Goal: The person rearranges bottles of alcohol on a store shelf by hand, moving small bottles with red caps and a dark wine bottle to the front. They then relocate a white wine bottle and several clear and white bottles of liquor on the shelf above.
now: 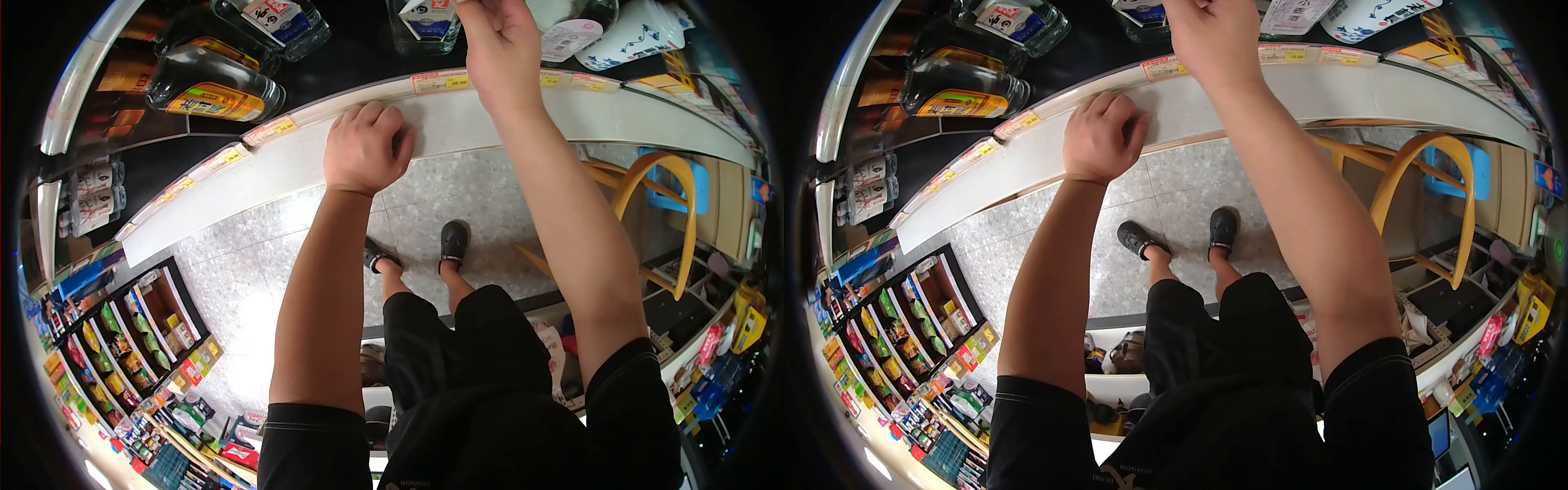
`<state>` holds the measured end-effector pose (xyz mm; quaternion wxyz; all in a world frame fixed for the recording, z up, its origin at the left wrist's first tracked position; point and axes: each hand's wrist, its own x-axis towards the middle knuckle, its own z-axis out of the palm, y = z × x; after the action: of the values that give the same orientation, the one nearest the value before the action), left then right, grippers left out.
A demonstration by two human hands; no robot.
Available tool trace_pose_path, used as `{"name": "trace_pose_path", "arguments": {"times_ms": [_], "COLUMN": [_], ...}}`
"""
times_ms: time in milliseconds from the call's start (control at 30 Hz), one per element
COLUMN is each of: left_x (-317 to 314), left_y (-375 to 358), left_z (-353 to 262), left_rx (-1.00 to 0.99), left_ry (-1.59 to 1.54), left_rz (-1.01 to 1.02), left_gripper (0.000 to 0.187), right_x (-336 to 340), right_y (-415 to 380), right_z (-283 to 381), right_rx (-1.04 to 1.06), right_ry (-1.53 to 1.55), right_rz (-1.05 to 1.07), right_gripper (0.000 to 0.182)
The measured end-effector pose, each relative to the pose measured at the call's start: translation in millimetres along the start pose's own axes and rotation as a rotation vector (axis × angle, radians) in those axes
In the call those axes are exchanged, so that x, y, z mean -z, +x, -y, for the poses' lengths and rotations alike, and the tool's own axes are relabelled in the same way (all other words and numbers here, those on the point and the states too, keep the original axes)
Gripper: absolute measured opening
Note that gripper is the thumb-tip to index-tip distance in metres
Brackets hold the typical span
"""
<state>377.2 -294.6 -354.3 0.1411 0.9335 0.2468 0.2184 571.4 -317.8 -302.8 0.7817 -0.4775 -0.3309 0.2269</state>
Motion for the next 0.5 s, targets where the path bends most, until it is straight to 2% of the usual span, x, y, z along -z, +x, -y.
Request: {"name": "trace_pose_path", "arguments": {"times_ms": [100,167,300,367,500], "left_x": [0.9,0.9,-0.1,0.2,-0.8], "left_y": [0.6,0.6,0.3,0.2,-0.2], "left_z": [-0.5,-0.6,0.2,0.3,0.3], "left_rx": [-0.002,-0.003,-0.020,-0.020,-0.016], "left_ry": [0.003,-0.002,0.009,0.012,0.024], "left_rz": [0.006,0.005,-0.015,-0.010,-0.003], "left_gripper": [0.018,0.018,0.018,0.019,0.019], "right_x": [-8.6,-15.6,-23.9,-25.9,-32.9], "right_y": [-7.3,-11.8,-9.9,-8.9,-12.2], "right_z": [7.7,11.5,14.9,19.5,20.8], "right_rx": [0.000,0.195,0.168,0.242,0.332], "right_ry": [0.019,-0.424,-0.448,-0.635,-0.785], "right_rz": [-0.008,-0.072,-0.143,-0.110,-0.168], "right_gripper": [0.043,0.051,0.060,0.067,0.071]}}
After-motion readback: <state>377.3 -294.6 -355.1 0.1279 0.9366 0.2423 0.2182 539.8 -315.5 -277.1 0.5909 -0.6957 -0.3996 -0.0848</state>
